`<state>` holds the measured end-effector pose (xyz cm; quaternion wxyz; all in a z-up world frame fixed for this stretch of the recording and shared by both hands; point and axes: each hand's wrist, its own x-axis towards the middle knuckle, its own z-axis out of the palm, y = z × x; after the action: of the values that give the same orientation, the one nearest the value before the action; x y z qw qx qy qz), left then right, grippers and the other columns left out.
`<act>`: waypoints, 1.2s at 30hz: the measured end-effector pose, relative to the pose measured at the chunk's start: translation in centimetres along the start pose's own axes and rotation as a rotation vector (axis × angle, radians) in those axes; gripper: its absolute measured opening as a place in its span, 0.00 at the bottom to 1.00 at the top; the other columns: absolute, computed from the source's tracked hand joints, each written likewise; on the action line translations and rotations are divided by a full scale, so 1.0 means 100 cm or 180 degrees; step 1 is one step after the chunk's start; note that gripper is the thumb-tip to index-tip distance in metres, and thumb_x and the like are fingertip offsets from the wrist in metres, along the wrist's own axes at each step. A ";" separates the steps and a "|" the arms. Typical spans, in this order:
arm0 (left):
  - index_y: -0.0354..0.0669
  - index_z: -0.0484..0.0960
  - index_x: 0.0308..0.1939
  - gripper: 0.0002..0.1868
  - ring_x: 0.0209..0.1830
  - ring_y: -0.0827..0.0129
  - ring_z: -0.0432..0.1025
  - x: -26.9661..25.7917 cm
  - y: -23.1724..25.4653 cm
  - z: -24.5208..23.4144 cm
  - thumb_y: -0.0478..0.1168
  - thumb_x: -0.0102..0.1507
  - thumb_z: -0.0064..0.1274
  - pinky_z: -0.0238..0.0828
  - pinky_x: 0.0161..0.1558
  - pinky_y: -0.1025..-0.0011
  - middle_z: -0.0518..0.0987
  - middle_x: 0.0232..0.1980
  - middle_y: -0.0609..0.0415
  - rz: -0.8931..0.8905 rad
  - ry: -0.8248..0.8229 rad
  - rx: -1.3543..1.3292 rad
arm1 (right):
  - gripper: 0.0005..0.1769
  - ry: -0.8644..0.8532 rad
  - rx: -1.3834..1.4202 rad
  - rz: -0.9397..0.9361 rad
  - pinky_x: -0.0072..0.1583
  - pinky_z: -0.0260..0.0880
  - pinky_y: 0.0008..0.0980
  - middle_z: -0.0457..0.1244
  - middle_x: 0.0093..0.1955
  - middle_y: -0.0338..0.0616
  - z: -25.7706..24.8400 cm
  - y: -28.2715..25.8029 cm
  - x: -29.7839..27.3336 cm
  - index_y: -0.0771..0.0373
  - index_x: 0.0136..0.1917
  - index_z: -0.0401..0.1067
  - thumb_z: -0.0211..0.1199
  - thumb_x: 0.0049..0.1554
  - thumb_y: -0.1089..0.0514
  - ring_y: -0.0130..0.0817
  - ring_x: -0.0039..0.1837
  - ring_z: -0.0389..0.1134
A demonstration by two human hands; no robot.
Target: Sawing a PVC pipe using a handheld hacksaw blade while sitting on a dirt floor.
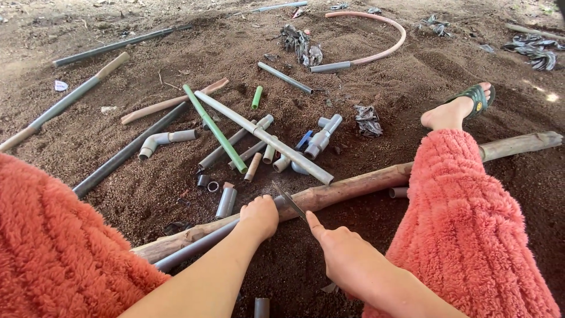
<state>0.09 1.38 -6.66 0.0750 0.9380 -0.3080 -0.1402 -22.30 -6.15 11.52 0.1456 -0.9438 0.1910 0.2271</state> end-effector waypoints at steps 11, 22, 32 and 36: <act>0.37 0.76 0.60 0.20 0.65 0.46 0.74 -0.008 0.007 -0.013 0.33 0.63 0.55 0.65 0.69 0.51 0.80 0.61 0.39 -0.0056 -0.0093 -0.0104 | 0.44 0.0465 0.0159 -0.0371 0.45 0.80 0.43 0.74 0.47 0.58 -0.007 0.024 -0.004 0.51 0.87 0.49 0.55 0.59 0.62 0.49 0.39 0.78; 0.33 0.72 0.60 0.20 0.59 0.44 0.78 -0.004 0.000 -0.015 0.32 0.64 0.53 0.70 0.65 0.49 0.80 0.59 0.36 0.0031 -0.0098 0.0028 | 0.48 0.0193 0.0084 -0.0146 0.51 0.81 0.41 0.76 0.52 0.45 0.005 0.029 0.008 0.41 0.87 0.45 0.58 0.60 0.61 0.46 0.48 0.80; 0.34 0.70 0.62 0.21 0.61 0.45 0.77 -0.006 0.005 -0.011 0.36 0.65 0.49 0.70 0.64 0.48 0.79 0.59 0.40 0.0016 0.0029 0.0306 | 0.34 0.0123 0.0382 -0.0492 0.38 0.80 0.39 0.72 0.32 0.55 -0.018 -0.007 0.054 0.61 0.81 0.56 0.46 0.61 0.67 0.42 0.28 0.73; 0.32 0.70 0.62 0.27 0.60 0.47 0.77 -0.004 0.006 -0.011 0.34 0.61 0.61 0.70 0.64 0.51 0.79 0.59 0.37 -0.0064 -0.0003 0.0267 | 0.49 0.0258 0.0104 -0.0637 0.47 0.81 0.41 0.73 0.50 0.60 -0.011 -0.004 0.058 0.59 0.87 0.44 0.49 0.55 0.72 0.48 0.41 0.77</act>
<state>-0.20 1.16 -5.38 0.0341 0.9433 -0.3042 -0.1284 -16.91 -7.93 9.76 0.1750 -0.9641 0.1052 0.1698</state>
